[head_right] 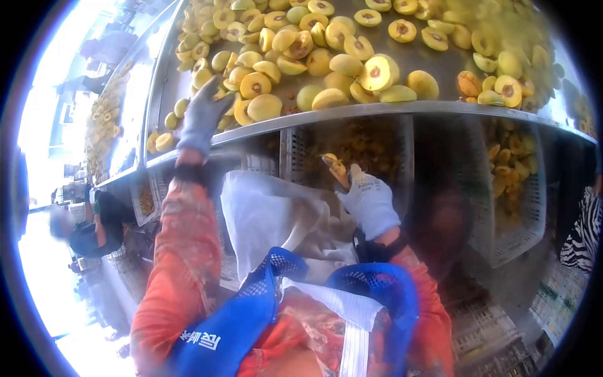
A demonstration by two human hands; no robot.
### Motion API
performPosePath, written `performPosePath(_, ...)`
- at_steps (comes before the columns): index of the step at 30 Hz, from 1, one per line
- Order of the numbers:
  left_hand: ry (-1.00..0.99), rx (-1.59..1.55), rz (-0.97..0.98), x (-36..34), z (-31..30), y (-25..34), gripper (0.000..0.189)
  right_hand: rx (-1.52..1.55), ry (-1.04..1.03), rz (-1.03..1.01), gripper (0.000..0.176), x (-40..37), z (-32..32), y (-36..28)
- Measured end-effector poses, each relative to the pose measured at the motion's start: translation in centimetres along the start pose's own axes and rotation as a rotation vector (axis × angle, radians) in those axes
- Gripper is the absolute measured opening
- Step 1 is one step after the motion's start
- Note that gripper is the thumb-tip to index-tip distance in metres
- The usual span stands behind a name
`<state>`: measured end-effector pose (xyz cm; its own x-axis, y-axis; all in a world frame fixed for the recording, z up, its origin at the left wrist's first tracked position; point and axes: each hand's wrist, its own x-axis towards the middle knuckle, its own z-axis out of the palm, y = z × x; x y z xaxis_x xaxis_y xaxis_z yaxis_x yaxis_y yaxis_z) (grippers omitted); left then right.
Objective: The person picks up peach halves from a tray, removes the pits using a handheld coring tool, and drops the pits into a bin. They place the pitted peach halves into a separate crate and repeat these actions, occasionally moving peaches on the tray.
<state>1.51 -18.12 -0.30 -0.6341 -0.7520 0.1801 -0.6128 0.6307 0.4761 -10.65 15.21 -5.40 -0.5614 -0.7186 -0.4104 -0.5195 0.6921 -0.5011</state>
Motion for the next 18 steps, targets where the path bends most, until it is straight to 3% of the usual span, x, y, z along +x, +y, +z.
performPosePath(3, -0.198, 0.406, 0.055, 3.6, 3.7, 4.8, 0.058, 0.093, 0.154, -0.076, 0.046, -0.3, -0.1, 0.4)
performPosePath(4, -0.177, 0.449, 0.089, 4.0, 5.1, 4.4, 0.056, 0.132, 0.209, -0.112, 0.043, -0.7, -0.3, 0.4)
performPosePath(6, -0.373, 0.452, 0.009, 4.3, 4.2, 6.6, 0.056, 0.259, 0.352, -0.170, 0.042, -1.1, -0.5, 0.4)
performPosePath(8, -0.366, 0.411, 0.081, 4.2, 4.5, 5.7, 0.051, 0.356, 0.397, -0.214, 0.042, -0.9, -0.3, 0.5)
performPosePath(11, -0.337, 0.320, 0.091, 4.4, 4.9, 4.2, 0.049, 0.173, 0.263, -0.124, 0.042, 0.2, 1.1, 0.6)
performPosePath(13, -0.254, 0.288, 0.096, 4.4, 5.1, 3.1, 0.047, 0.273, 0.270, -0.206, 0.042, -0.1, 0.5, -0.6)
performPosePath(14, -0.213, 0.099, 0.081, 4.1, 4.7, 2.4, 0.046, 0.327, 0.278, -0.239, 0.042, -0.4, 0.1, -1.3)
performPosePath(16, -0.239, -0.862, -0.221, 1.2, 1.8, 4.0, 0.048, 0.360, 0.342, -0.282, 0.042, -0.6, -0.6, -2.4)
performPosePath(18, -0.251, -1.260, -0.181, -2.0, 0.5, 4.7, 0.050, 0.345, 0.383, -0.326, 0.042, -0.3, -1.2, -4.2)
